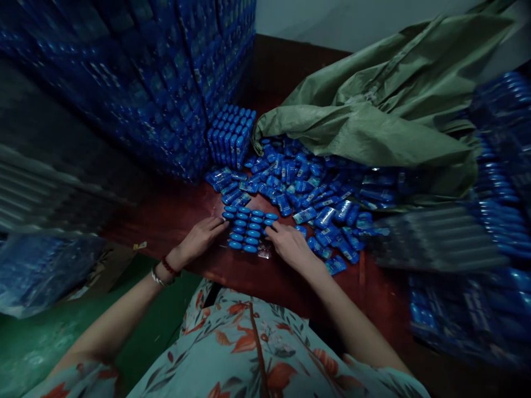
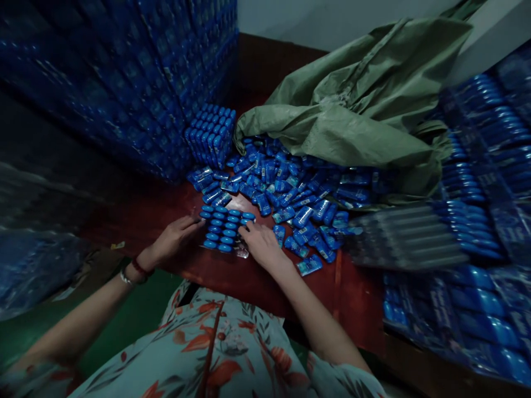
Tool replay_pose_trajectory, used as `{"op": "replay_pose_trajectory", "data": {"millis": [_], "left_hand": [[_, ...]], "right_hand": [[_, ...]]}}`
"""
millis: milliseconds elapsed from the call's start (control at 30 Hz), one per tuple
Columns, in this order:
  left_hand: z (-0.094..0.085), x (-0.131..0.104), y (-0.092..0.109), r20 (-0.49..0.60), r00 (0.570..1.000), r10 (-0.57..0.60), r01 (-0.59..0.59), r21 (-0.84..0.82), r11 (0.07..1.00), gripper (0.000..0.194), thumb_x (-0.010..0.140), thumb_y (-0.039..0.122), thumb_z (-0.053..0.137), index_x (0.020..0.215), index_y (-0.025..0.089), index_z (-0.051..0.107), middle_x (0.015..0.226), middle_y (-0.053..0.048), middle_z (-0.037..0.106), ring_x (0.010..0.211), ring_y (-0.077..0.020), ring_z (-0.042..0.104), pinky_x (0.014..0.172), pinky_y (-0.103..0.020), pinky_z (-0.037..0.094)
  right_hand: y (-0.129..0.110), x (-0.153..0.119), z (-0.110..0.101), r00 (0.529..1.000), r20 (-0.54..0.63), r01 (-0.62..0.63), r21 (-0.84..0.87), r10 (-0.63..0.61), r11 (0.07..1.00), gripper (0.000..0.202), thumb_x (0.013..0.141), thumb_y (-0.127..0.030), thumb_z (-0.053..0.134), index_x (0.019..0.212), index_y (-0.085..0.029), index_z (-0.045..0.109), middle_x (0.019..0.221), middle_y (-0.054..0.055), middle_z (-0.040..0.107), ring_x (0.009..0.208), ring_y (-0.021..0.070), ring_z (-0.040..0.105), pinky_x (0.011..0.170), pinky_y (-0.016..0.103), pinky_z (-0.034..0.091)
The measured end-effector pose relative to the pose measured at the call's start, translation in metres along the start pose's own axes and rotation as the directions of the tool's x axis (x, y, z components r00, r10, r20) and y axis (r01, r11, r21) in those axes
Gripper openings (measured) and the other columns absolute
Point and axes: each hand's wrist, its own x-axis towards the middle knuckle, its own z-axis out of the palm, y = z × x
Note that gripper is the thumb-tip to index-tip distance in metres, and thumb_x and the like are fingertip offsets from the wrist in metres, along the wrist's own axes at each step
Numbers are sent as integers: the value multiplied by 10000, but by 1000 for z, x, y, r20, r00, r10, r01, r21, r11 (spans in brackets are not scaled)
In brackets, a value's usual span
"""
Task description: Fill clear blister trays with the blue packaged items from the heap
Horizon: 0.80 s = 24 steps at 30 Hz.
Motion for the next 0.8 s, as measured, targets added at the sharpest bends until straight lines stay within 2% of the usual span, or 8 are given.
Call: {"op": "replay_pose_trajectory", "data": {"millis": [133, 200, 333, 400, 500, 600, 667, 800], "left_hand": [[-11, 17, 6, 143, 989, 26, -30, 23, 999, 322, 906, 109, 369, 1167, 154, 552, 1026, -105, 600, 924, -200, 557, 832, -350, 489], [-10, 17, 7, 131, 991, 32, -38, 45, 998, 327, 894, 101, 386, 1174, 141, 551, 1029, -111, 599, 928, -210, 554, 825, -355, 489], [0, 3, 3, -64, 998, 11, -8, 52, 999, 369, 881, 115, 427, 1220, 200, 545, 1138, -105, 582, 998, -222, 539, 865, -382, 462], [3, 4, -3, -219, 969, -112, 108, -30, 994, 352, 893, 147, 426, 1215, 219, 549, 1123, -92, 584, 980, -201, 549, 840, -349, 467], [2, 31, -19, -319, 881, -350, 299, -199, 933, 282, 918, 199, 401, 1124, 168, 592, 1010, -86, 613, 895, -168, 579, 789, -287, 474], [-1, 74, -38, -57, 917, -395, 387, -110, 915, 204, 876, 244, 505, 1004, 150, 633, 979, -93, 641, 888, -194, 596, 794, -287, 462], [-2, 95, -50, 125, 909, -398, 400, 3, 916, 169, 827, 251, 578, 953, 158, 642, 1010, -101, 645, 899, -220, 602, 778, -292, 458], [-2, 92, -67, 216, 889, -404, 406, 34, 913, 193, 805, 261, 595, 977, 177, 622, 1011, -92, 646, 878, -226, 612, 743, -284, 452]], "right_hand": [[-6, 2, 8, 997, -78, -34, -50, 30, 998, 282, 918, -143, 399, 1124, -191, 585, 996, 101, 605, 864, 199, 562, 713, 291, 397], [-7, -6, 19, 979, -195, -59, -6, 57, 998, 323, 931, -194, 406, 1225, -195, 539, 1041, 105, 601, 887, 201, 568, 724, 293, 417], [5, -35, 44, 827, -459, -254, 211, 325, 944, 342, 955, -296, 378, 1244, -191, 528, 1054, 93, 604, 942, 184, 577, 802, 278, 435], [14, -47, 50, 760, -414, -429, 261, 502, 865, 353, 952, -343, 371, 1210, -172, 539, 1022, 99, 610, 926, 202, 585, 774, 292, 443], [23, -48, 44, 748, -182, -618, 161, 639, 769, 418, 916, -405, 431, 1245, -152, 484, 1052, 123, 599, 914, 244, 598, 680, 305, 441], [25, -34, 30, 774, 38, -633, 83, 632, 770, 471, 872, -351, 525, 1291, -169, 414, 1118, 132, 580, 870, 236, 625, 627, 288, 423], [27, -26, 23, 795, 120, -607, 126, 595, 785, 455, 842, -307, 568, 1257, -186, 426, 1081, 115, 599, 852, 226, 634, 628, 276, 418], [33, -35, 26, 823, 72, -517, 503, 563, 692, 333, 817, -311, 572, 1113, -190, 478, 850, 38, 629, 732, 189, 622, 609, 271, 440]]}}
